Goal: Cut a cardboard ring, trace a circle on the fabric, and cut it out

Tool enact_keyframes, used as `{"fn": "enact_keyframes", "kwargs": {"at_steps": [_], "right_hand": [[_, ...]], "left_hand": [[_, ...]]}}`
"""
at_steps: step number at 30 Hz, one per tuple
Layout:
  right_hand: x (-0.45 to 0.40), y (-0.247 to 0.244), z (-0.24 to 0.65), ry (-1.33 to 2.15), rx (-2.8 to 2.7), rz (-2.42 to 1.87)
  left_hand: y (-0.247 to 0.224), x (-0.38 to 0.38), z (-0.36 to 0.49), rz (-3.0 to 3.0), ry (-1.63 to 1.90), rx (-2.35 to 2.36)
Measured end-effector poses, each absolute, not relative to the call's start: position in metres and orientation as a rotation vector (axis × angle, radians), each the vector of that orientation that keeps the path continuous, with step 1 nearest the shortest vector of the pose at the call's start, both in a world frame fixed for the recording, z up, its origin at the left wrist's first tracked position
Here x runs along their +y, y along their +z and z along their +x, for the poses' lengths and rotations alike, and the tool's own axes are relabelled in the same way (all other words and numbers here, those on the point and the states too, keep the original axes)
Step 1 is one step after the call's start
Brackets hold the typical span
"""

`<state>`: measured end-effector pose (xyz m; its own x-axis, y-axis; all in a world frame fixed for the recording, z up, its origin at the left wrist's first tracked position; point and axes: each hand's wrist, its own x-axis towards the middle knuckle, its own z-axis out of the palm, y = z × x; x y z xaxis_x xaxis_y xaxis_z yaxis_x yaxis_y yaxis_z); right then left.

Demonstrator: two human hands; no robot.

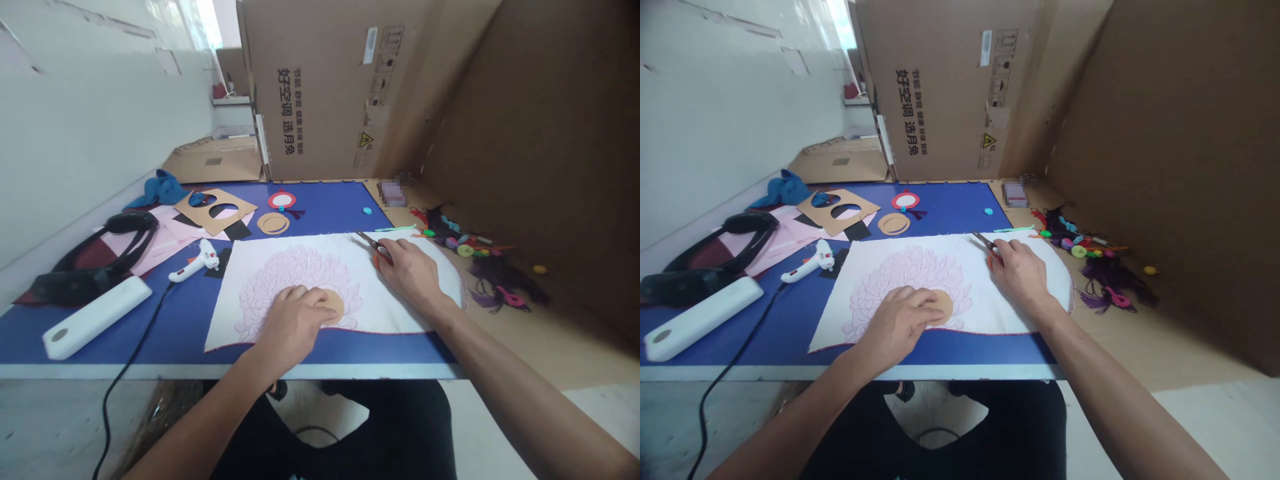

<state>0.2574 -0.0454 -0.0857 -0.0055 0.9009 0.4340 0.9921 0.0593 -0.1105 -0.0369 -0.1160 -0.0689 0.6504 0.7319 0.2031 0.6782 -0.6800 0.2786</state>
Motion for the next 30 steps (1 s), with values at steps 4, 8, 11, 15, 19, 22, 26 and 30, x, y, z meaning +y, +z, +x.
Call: {"fn": "enact_keyframes", "kwargs": {"at_steps": [4, 8, 11, 15, 19, 22, 26, 30], "right_hand": [[-0.046, -0.085, 0.257, -0.318, -1.955, -1.885], [-0.047, -0.083, 0.256, -0.314, -1.960, -1.895], [-0.046, -0.083, 0.256, -0.311, -1.965, -1.899], [-0.046, -0.083, 0.256, -0.306, -1.962, -1.902], [-0.046, -0.083, 0.256, -0.303, -1.963, -1.907], [-0.046, -0.084, 0.256, -0.299, -1.963, -1.895], [-0.046, -0.085, 0.256, -0.307, -1.954, -1.885], [-0.045, -0.086, 0.257, -0.321, -1.963, -1.889]], "left_hand": [[-0.067, -0.118, -0.037, 2.698, 0.443, 1.157], [-0.066, -0.121, -0.034, 2.726, 0.417, 1.202], [-0.067, -0.126, -0.031, 2.735, 0.379, 1.255], [-0.071, -0.133, -0.029, 2.748, 0.376, 1.305], [-0.073, -0.140, -0.027, 2.755, 0.417, 1.316], [-0.071, -0.144, -0.027, 2.726, 0.453, 1.312], [-0.070, -0.147, -0.025, 2.676, 0.508, 1.323], [-0.076, -0.150, -0.026, 2.665, 0.548, 1.322]]}}
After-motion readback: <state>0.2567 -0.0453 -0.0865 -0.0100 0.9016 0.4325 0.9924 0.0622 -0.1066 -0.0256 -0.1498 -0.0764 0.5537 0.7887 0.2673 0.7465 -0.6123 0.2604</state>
